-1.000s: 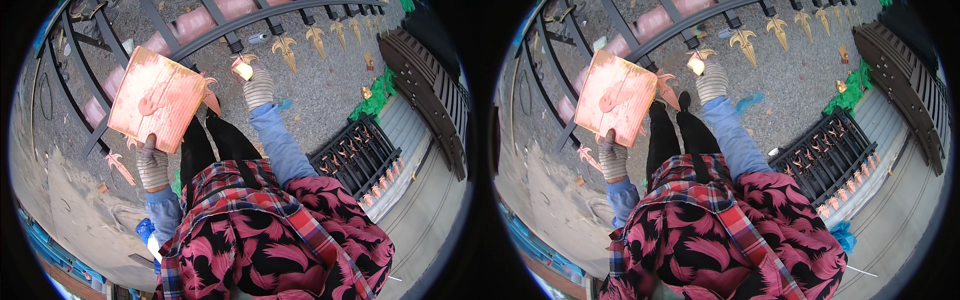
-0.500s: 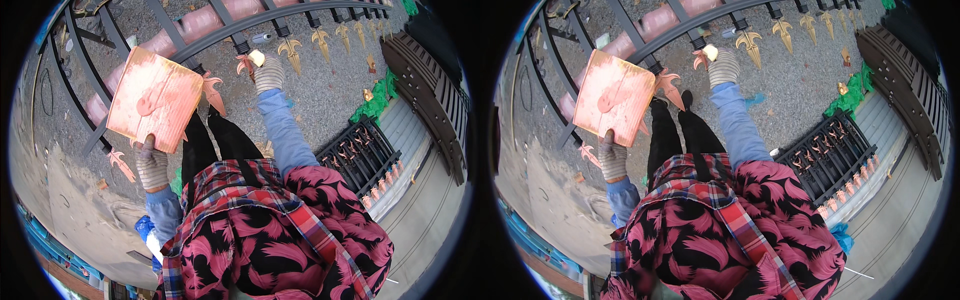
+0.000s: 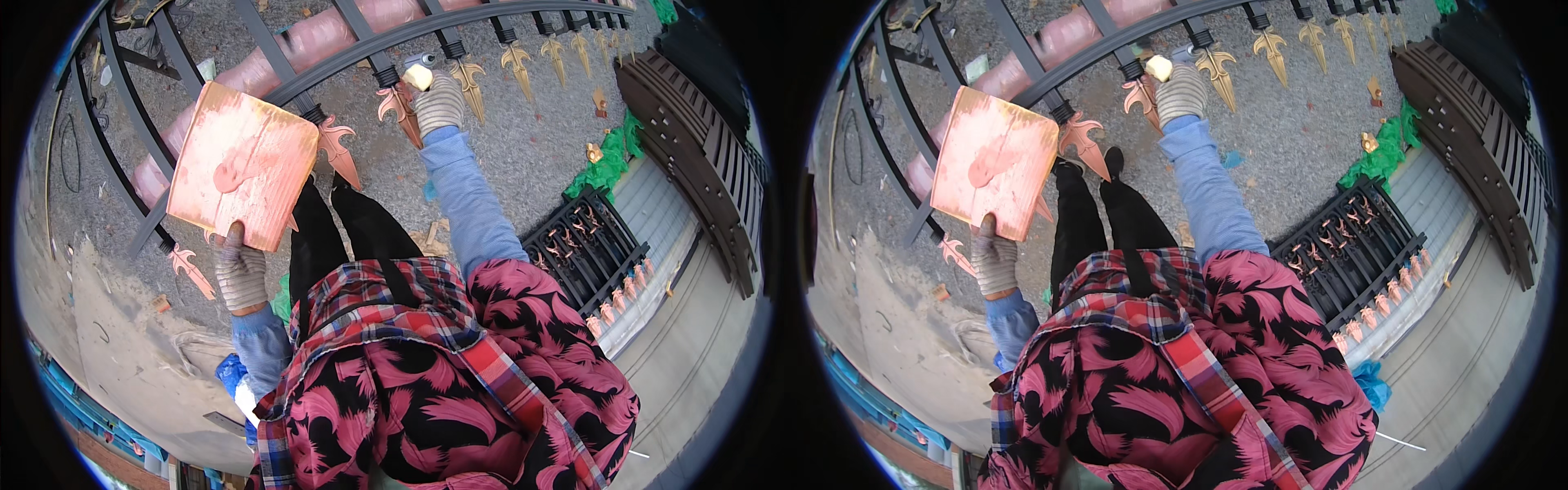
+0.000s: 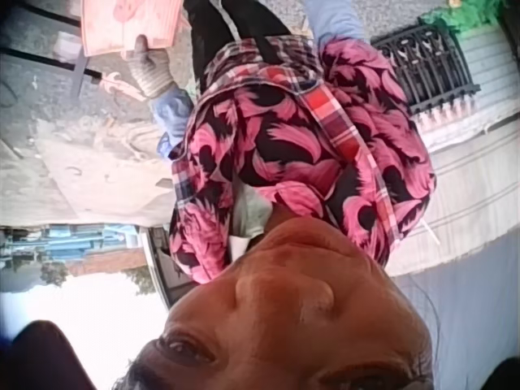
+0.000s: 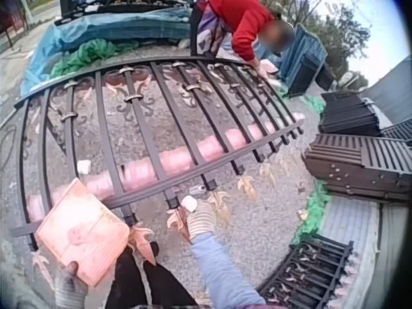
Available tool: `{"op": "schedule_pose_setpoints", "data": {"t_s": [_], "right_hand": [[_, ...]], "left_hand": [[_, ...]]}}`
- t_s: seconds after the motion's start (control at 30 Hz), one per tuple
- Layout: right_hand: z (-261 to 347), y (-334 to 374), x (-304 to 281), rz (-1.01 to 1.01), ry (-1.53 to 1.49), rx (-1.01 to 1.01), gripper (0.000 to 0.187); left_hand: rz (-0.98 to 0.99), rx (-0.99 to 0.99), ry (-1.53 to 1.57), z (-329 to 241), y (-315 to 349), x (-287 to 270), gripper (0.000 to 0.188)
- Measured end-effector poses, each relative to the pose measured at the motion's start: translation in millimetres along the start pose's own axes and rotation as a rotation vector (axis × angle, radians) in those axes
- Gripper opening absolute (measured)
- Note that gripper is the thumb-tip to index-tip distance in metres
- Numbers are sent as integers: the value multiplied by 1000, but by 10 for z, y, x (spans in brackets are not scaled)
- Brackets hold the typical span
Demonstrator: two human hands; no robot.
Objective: The person pours paint onto a wooden board and uses a sponge to apply paint to decorative metal spearheads attached to a gate. The person repeatedly dips the sponge into the paint and rubs it onto each spearhead.
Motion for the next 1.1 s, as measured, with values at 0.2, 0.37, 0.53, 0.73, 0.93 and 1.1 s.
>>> {"op": "schedule_pose_setpoints", "data": {"t_s": [0.2, 0.37, 0.53, 0.73, 0.93, 1.1], "right_hand": [[-173, -34, 23, 32, -445, 71, 34], [53, 213, -93, 35, -306, 157, 36], [-39, 151, -173, -7, -469, 131, 38], [-45, 79, -109, -39, -430, 68, 37], [-10, 207, -169, 72, -391, 117, 34], [-291, 693, 3, 308, -54, 106, 36]], "left_hand": [[29, 41, -31, -15, 2, 72, 52], [61, 26, -10, -21, 17, 56, 59], [36, -16, -31, -20, -3, -75, 60], [22, -61, -53, -24, 7, -9, 55], [83, -35, -61, -54, 15, -9, 53], [83, -38, -49, -63, 23, 22, 53]]}}
Point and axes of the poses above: each hand's wrist, its own y-axis away from the middle knuckle, its own x-axis out of the palm, z = x × y, the point moved 1 cm from there along -y, towards the middle knuckle, and after that the axes turned 13 degrees about z, right-handed, at the moved point
